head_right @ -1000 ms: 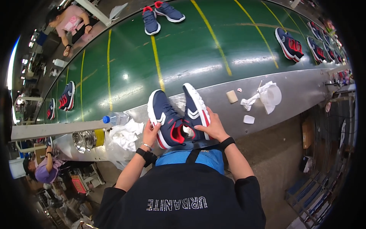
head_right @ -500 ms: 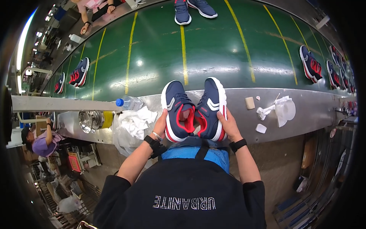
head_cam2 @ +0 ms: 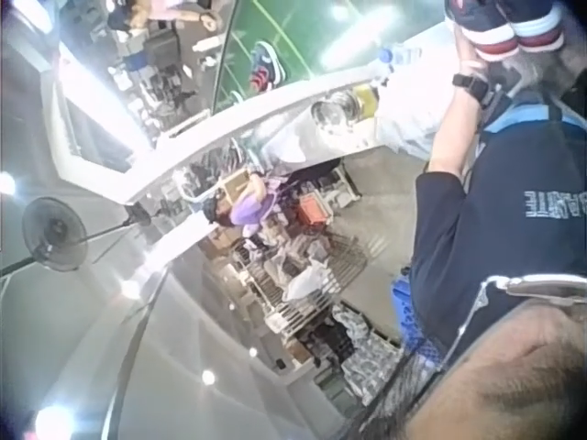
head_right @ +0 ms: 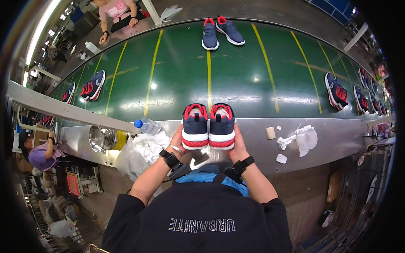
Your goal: Inspecting shoes for defects and finishing them by cleaning or removing excess material on an assembly line.
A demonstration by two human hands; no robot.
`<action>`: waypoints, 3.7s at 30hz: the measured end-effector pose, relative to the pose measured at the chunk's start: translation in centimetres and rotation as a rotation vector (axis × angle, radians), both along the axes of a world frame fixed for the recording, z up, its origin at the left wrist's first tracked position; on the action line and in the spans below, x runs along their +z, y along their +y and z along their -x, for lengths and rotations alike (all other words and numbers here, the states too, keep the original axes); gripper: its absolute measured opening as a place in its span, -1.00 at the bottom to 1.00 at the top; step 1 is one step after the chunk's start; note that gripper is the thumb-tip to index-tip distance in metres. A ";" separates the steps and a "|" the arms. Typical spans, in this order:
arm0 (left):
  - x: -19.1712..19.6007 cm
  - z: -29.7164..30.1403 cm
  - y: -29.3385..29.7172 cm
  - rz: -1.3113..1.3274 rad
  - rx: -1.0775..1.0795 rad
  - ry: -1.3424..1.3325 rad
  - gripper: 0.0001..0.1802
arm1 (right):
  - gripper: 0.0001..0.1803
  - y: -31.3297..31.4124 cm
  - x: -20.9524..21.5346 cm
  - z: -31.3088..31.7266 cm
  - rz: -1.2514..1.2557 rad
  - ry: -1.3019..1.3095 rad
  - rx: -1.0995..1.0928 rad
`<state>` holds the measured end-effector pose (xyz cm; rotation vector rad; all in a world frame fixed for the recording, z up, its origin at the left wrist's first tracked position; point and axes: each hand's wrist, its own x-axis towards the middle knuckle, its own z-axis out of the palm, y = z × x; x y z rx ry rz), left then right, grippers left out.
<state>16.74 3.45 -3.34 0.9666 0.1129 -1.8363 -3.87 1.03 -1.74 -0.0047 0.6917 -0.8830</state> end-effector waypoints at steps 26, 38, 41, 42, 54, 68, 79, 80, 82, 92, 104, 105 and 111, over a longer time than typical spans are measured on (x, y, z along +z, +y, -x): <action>-1.0 0.3 0.5 0.019 0.031 -0.012 -0.52 | -0.45 0.4 -1.2 -0.2 0.011 -0.013 -0.071; -0.9 -0.3 4.0 0.050 -0.253 -0.423 -0.53 | -0.28 2.4 -0.1 2.3 0.206 0.499 0.257; -0.4 -2.1 5.1 0.030 -0.278 -0.225 -0.59 | -0.52 3.5 -1.1 4.0 0.131 0.243 0.154; -1.1 -2.5 5.4 0.046 -0.272 -0.213 -0.64 | -0.52 3.7 -1.6 4.3 0.128 0.243 0.156; -5.4 -2.9 6.2 -0.040 -0.340 -0.220 -0.78 | -0.65 5.2 -4.9 5.4 0.080 0.046 0.090; -3.7 -2.9 6.4 -0.026 -0.387 -0.293 -0.73 | -0.66 5.1 -4.8 5.4 0.020 0.121 0.131; -5.1 -3.1 6.6 -0.035 -0.414 -0.268 -0.65 | -0.62 5.0 -4.6 5.7 0.033 0.176 0.183; -4.7 -2.9 6.8 -0.007 -0.377 -0.242 -0.63 | -0.61 5.1 -4.9 5.8 0.044 0.190 0.191; -4.4 -3.0 6.9 0.015 -0.359 -0.229 -0.61 | -0.56 5.1 -5.2 6.0 0.062 0.181 0.214; -2.0 -2.2 6.6 -0.031 -0.390 -0.299 -0.61 | -0.49 5.3 -4.6 6.6 0.112 0.211 0.206; 5.1 3.5 6.7 0.743 -0.466 -1.907 -0.14 | -0.09 6.4 -1.8 5.9 0.880 1.600 0.293; 6.5 4.6 6.5 0.866 -0.431 -1.917 -0.17 | -0.29 6.0 -2.2 7.1 0.935 1.610 0.098; 3.6 9.6 6.4 0.747 -0.709 -1.492 -0.50 | -0.59 2.3 -6.7 19.3 0.546 2.158 -0.050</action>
